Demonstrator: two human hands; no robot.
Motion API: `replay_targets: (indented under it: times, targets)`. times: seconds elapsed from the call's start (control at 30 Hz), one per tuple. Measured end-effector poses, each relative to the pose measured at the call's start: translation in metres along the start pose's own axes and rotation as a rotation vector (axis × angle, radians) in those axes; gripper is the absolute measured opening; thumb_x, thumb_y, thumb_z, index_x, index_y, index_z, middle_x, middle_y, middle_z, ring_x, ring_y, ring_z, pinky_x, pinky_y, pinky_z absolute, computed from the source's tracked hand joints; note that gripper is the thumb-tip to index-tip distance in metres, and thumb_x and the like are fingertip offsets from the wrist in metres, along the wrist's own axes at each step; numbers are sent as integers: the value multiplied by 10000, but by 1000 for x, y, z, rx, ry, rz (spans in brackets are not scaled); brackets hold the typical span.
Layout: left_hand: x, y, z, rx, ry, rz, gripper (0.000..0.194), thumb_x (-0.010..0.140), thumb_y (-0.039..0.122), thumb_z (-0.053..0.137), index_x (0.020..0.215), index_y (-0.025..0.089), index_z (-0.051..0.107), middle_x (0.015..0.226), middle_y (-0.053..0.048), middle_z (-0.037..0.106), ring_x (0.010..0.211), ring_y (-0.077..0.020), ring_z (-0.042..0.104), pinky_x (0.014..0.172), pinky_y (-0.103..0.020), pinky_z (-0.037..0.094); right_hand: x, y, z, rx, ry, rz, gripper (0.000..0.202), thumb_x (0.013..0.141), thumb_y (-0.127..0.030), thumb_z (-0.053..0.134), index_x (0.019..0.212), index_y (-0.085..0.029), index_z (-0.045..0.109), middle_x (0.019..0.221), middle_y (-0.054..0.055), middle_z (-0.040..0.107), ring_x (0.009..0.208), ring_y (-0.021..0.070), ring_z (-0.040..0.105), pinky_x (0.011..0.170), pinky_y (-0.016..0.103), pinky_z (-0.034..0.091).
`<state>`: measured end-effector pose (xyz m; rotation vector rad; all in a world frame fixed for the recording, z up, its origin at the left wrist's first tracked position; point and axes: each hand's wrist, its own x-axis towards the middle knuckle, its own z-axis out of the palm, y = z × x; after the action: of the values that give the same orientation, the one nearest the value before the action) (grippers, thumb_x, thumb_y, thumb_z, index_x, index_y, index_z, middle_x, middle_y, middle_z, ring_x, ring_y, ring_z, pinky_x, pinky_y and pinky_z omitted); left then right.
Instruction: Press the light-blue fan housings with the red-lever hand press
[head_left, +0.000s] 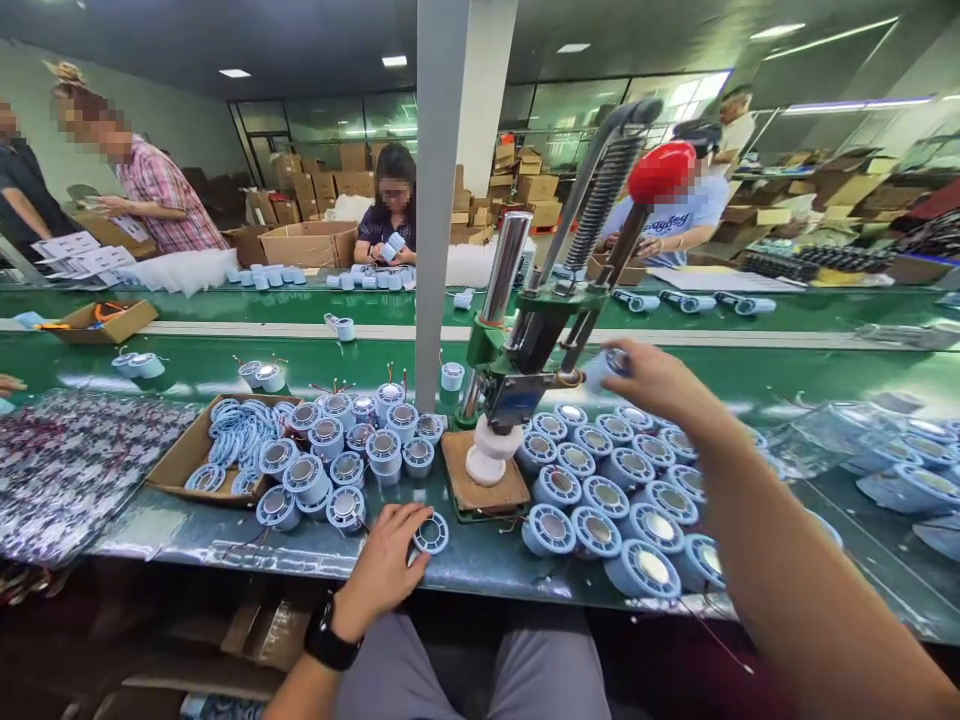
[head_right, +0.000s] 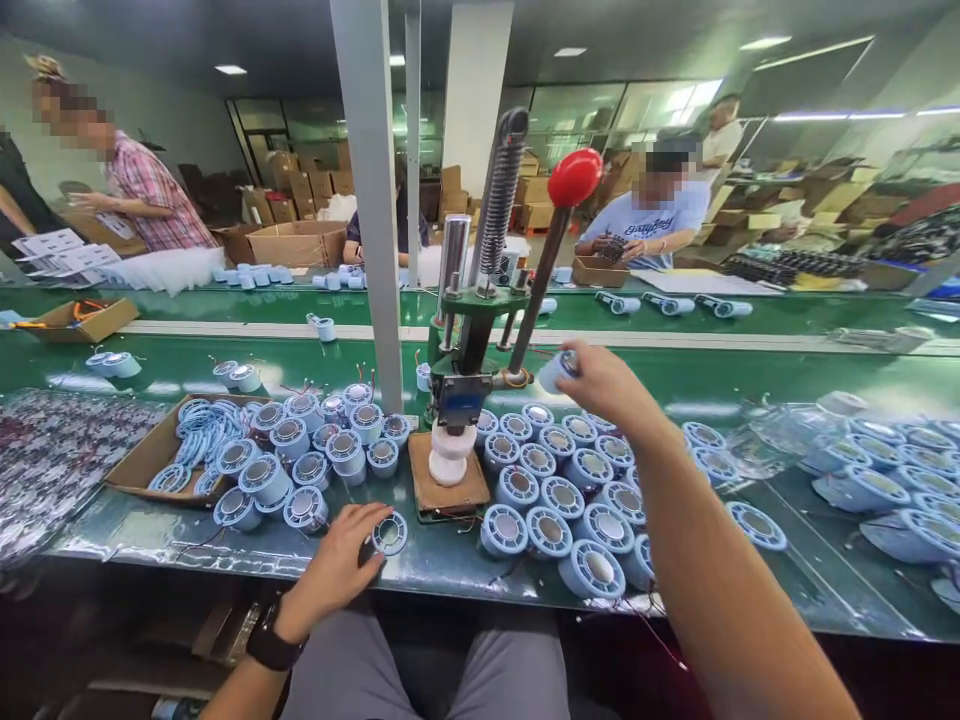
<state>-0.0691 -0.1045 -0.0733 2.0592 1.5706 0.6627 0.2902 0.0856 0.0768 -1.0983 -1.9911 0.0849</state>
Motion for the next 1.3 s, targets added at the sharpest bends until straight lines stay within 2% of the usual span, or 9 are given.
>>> replay_targets:
  times: [0.13,0.23,0.3,0.43,0.53,0.63,0.83,1.13,1.3]
  targets:
    - [3,7,-1,59,-86,1,668,757,99,569,1405,243,496,1441,-70,519,1284,-305,436,1098,-546,385,-88,-53,-33,-10,-376,-97,390,763,-239,636,1151,-265,668,1146,89,647,983,212,659,846,330,546]
    - [7,7,3,91,-83,33,644,777,103,564,1401,250,496,1403,-70,549,1275,-302,451,1087,-541,397,-147,-115,6,84,-691,-90,553,682,-33,489,1135,-291,673,1324,55,563,1155,188,606,980,316,509]
    - [8,5,6,86,-27,27,615,786,116,568,1389,221,506,1369,-96,566,1276,-301,471,1097,-535,398,-165,-143,49,157,-750,-75,577,603,10,447,1049,-256,698,1287,56,576,1164,201,588,1016,350,492]
    - [4,0,6,-46,169,-14,554,823,167,548,1375,175,493,1367,-130,553,1288,-270,512,1122,-488,407,-172,-152,114,279,-604,-52,488,568,30,415,867,-210,718,1339,51,551,1269,237,500,1119,473,401]
    - [-4,5,-1,-124,285,-68,559,840,229,569,1387,177,465,1363,-130,561,1269,-268,540,1097,-478,439,-184,-146,136,391,-375,65,613,619,28,413,1096,-238,692,1491,53,416,1393,229,394,1168,479,346]
    - [-12,24,-2,-139,276,-46,589,838,234,590,1407,194,446,1355,-120,574,1252,-267,556,1073,-467,464,-205,-146,154,456,-162,254,650,726,-76,532,1359,-220,525,1448,113,457,1346,236,466,1129,444,416]
    - [-7,60,16,-27,215,59,641,779,122,621,1397,215,476,1325,-102,595,1231,-284,535,1079,-499,443,-226,-151,194,448,64,362,617,729,-59,493,1334,-177,517,1316,114,595,1215,215,586,1052,396,498]
    - [-4,57,30,-125,259,-91,669,754,85,606,1393,221,464,1343,-103,570,1262,-281,506,1101,-509,408,-226,-150,199,401,126,332,648,790,-84,535,1421,-183,429,1234,108,623,1138,206,619,1001,382,533]
    - [-6,50,51,-279,312,-129,579,787,156,568,1360,176,486,1350,-138,566,1281,-276,517,1107,-487,411,-222,-152,185,322,-62,294,554,790,-75,541,1335,-176,536,1214,130,607,1114,231,610,963,390,549]
